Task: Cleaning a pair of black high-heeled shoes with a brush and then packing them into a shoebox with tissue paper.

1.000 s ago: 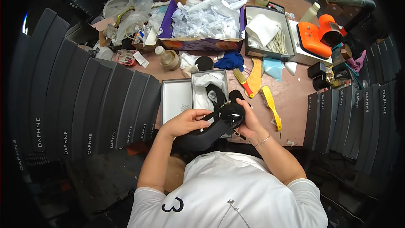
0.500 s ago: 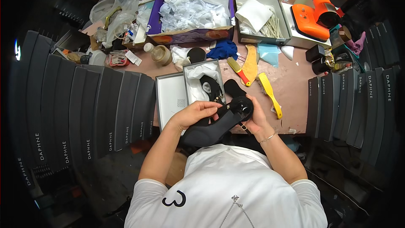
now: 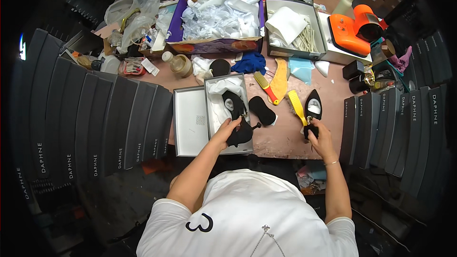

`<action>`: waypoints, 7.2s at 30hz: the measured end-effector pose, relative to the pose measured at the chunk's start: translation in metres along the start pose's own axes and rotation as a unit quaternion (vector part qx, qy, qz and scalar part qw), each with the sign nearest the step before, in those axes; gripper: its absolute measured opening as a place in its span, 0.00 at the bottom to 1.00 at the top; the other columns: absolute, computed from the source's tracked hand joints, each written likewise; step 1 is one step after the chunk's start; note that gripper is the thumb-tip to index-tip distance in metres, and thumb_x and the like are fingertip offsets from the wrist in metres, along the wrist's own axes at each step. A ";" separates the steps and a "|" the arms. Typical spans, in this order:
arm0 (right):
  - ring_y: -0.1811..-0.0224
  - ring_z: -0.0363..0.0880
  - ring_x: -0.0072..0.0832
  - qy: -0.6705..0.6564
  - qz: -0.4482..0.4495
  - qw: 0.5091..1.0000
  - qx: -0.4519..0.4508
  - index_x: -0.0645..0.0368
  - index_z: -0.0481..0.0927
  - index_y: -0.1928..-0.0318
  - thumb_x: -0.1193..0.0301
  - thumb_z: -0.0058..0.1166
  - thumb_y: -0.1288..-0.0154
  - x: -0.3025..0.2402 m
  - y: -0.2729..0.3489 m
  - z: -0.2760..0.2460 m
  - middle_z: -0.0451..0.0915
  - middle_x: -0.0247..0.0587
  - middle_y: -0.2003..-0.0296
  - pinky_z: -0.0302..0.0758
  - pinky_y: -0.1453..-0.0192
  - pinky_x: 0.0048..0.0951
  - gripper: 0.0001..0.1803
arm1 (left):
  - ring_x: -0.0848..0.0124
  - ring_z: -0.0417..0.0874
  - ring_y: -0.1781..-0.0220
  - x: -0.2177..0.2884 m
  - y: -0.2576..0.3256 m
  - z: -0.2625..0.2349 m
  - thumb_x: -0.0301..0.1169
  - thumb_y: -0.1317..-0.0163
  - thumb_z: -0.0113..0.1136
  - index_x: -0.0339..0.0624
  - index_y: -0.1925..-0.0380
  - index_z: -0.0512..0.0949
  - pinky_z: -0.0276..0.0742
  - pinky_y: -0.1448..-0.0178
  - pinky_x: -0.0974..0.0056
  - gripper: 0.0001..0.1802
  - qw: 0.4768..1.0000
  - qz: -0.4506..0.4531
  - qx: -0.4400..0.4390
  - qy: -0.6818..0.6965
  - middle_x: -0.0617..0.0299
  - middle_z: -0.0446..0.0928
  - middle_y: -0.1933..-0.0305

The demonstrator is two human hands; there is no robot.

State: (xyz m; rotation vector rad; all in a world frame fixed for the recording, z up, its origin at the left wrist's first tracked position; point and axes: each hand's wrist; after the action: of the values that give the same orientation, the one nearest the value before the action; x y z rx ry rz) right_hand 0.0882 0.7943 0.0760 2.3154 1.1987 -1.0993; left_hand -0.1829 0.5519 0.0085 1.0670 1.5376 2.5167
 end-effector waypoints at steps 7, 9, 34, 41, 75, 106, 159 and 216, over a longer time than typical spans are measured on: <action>0.31 0.56 0.55 0.027 -0.047 0.998 -0.027 0.57 0.62 0.33 0.61 0.72 0.55 -0.095 -0.012 0.023 0.61 0.58 0.35 0.52 0.27 0.50 0.49 | 0.71 0.84 0.63 0.010 0.036 -0.013 0.28 0.35 0.54 0.40 0.51 0.73 0.83 0.57 0.68 0.13 0.986 0.007 -0.090 0.140 0.59 0.79 0.57; 0.31 0.55 0.54 -0.004 -0.171 0.978 -0.117 0.56 0.62 0.33 0.65 0.73 0.57 -0.148 -0.026 0.040 0.59 0.55 0.34 0.55 0.29 0.48 0.49 | 0.70 0.84 0.59 0.020 0.051 -0.005 0.30 0.34 0.53 0.43 0.48 0.73 0.83 0.55 0.66 0.14 0.986 0.006 -0.090 0.142 0.59 0.79 0.54; 0.75 0.84 0.31 -0.588 0.322 0.731 -0.126 0.60 0.75 0.52 0.57 0.47 0.32 -0.105 -0.042 0.071 0.82 0.41 0.69 0.78 0.85 0.25 0.19 | 0.64 0.66 0.31 0.081 0.098 -0.056 0.46 0.30 0.50 0.37 0.35 0.64 0.58 0.29 0.60 0.31 0.892 0.408 0.132 -0.143 0.53 0.65 0.32; 0.78 0.82 0.37 -0.596 0.404 0.684 -0.119 0.55 0.76 0.56 0.46 0.46 0.35 -0.107 -0.030 0.082 0.82 0.44 0.70 0.73 0.86 0.29 0.25 | 0.71 0.80 0.51 0.066 0.123 -0.026 0.45 0.27 0.46 0.39 0.45 0.71 0.76 0.47 0.62 0.22 0.943 0.325 -0.046 0.064 0.56 0.79 0.51; 0.52 0.76 0.30 -0.323 0.072 0.876 -0.350 0.56 0.61 0.32 0.74 0.63 0.42 -0.136 0.000 0.108 0.61 0.44 0.38 0.78 0.54 0.27 0.38 | 0.59 0.85 0.64 0.017 0.111 -0.003 0.39 0.41 0.49 0.27 0.44 0.67 0.84 0.58 0.55 0.30 0.921 0.052 -0.239 0.304 0.44 0.77 0.51; 0.59 0.75 0.20 -0.319 0.182 0.868 -0.334 0.68 0.74 0.46 0.80 0.57 0.41 -0.171 -0.003 0.122 0.75 0.37 0.63 0.73 0.54 0.21 0.20 | 0.64 0.85 0.59 -0.019 0.102 -0.011 0.41 0.35 0.55 0.32 0.52 0.74 0.85 0.54 0.63 0.22 0.929 -0.056 -0.189 0.312 0.50 0.81 0.59; 0.49 0.80 0.36 -0.300 0.119 0.926 -0.194 0.65 0.76 0.49 0.65 0.70 0.49 -0.153 0.015 0.087 0.81 0.49 0.53 0.73 0.41 0.33 0.28 | 0.71 0.79 0.54 0.004 0.107 0.020 0.34 0.33 0.57 0.42 0.41 0.65 0.75 0.47 0.65 0.23 0.979 0.050 -0.129 0.152 0.60 0.77 0.54; 0.54 0.78 0.37 -0.636 0.243 0.730 0.054 0.65 0.70 0.43 0.65 0.48 0.33 -0.211 0.050 0.106 0.76 0.51 0.52 0.77 0.50 0.35 0.22 | 0.67 0.77 0.76 0.051 0.204 0.040 0.19 0.53 0.64 0.41 0.60 0.83 0.73 0.73 0.65 0.17 0.642 0.671 0.009 -0.371 0.60 0.74 0.75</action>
State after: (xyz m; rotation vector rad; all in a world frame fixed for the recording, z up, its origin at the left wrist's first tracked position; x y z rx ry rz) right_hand 0.0010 0.5855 0.1613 1.1390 -0.0261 -1.9452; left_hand -0.1325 0.4949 0.2082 3.5053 0.3845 1.6026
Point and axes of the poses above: each hand's wrist, its own y-axis away from the middle knuckle, its own z-axis out of the palm, x = y × z
